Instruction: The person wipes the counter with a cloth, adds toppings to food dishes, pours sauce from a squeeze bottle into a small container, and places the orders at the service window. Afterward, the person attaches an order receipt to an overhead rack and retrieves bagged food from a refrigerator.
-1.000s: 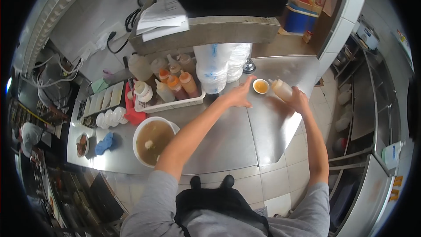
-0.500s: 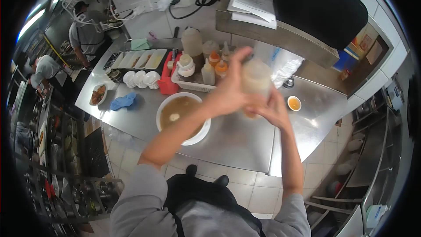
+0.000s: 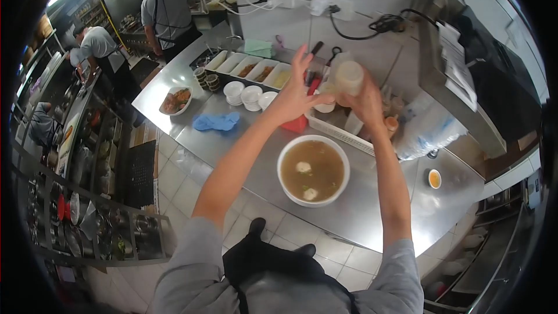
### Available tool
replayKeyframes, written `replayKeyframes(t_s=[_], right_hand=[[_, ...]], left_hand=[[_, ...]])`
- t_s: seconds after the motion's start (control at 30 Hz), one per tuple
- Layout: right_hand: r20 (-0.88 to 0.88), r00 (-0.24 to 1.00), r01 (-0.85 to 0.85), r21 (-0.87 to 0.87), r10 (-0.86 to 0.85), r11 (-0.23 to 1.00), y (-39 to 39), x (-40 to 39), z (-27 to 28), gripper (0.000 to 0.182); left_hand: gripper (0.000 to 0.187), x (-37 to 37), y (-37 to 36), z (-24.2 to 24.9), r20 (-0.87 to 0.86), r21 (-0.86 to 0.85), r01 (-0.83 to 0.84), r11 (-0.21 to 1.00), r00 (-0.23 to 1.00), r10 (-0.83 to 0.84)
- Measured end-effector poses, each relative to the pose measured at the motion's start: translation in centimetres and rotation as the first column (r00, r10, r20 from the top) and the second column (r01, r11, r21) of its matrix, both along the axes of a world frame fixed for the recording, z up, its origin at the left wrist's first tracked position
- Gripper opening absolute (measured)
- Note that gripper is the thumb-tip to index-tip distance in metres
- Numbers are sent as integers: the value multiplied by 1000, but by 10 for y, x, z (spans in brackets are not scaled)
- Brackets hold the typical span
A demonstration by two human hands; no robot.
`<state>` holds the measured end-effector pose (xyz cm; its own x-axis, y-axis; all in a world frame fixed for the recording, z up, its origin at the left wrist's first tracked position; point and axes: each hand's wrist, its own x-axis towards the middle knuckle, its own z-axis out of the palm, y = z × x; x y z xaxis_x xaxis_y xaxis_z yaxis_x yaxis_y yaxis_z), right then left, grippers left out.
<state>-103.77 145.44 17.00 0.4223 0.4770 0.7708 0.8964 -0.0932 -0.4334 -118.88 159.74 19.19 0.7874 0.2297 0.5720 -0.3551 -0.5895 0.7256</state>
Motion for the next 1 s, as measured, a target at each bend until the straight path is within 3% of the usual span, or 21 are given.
replayKeyframes(t_s=[0.1, 0.17, 0.23, 0.3, 0.4, 0.53, 0.6, 0.63, 0.7, 0.73, 0.77, 0.8, 0.87, 1.0], right_hand=[[-10, 993, 113, -95, -115, 989, 17, 5, -17, 69], [-31, 968, 238, -200, -249, 950, 25, 19, -42, 71], [-53, 908, 361, -403, -416, 841, 27, 30, -61, 72], [233, 797, 590, -495, -557, 638, 29, 23, -65, 75], [323, 714, 674, -556, -621, 486, 22, 40, -75, 78], [424, 564, 745, -632, -709, 213, 47, -2, -21, 61], [377, 717, 682, -555, -587, 476, 97, -47, -1, 49], [356, 781, 622, -509, -513, 595, 126, -75, 0, 43], [92, 993, 117, -666, -75, 737, 199, -119, -48, 33], [-279, 956, -248, -617, 87, 747, 234, -160, -66, 35], [-174, 944, -317, -718, 281, 620, 272, -189, -80, 36], [6, 936, -217, -775, 351, 593, 303, -215, -110, 37], [16, 932, -202, -807, 361, 556, 330, -234, -179, 42], [82, 975, -91, -696, 205, 712, 310, -269, -206, 40]], left_hand=[[88, -54, 60, -39, -8, -10, -182, 983, 983, 182], [69, -88, 124, -99, -90, 119, -370, 921, 920, 381], [60, -125, 168, -139, -393, 469, -449, 761, 665, 635], [50, -147, 206, -188, -371, 722, -372, 583, 504, 780], [30, -160, 234, -231, -336, 713, -309, 629, 637, 694], [12, -160, 247, -225, -294, 510, -397, 763, 753, 589], [11, -166, 252, -220, -271, 327, -438, 837, 805, 527], [18, -173, 255, -217, -125, 349, -465, 814, 838, 532], [22, -193, 269, -220, -163, 21, -669, 743, 731, 663], [25, -205, 278, -221, -201, -141, -740, 658, 672, 713], [29, -220, 293, -210, -237, -297, -808, 509, 579, 781], [35, -236, 312, -198, -286, -436, -836, 334, 481, 829], [42, -263, 358, -203, -360, -398, -883, 249, 400, 843], [37, -284, 408, -204, -550, -460, -782, 422, 623, 556]])
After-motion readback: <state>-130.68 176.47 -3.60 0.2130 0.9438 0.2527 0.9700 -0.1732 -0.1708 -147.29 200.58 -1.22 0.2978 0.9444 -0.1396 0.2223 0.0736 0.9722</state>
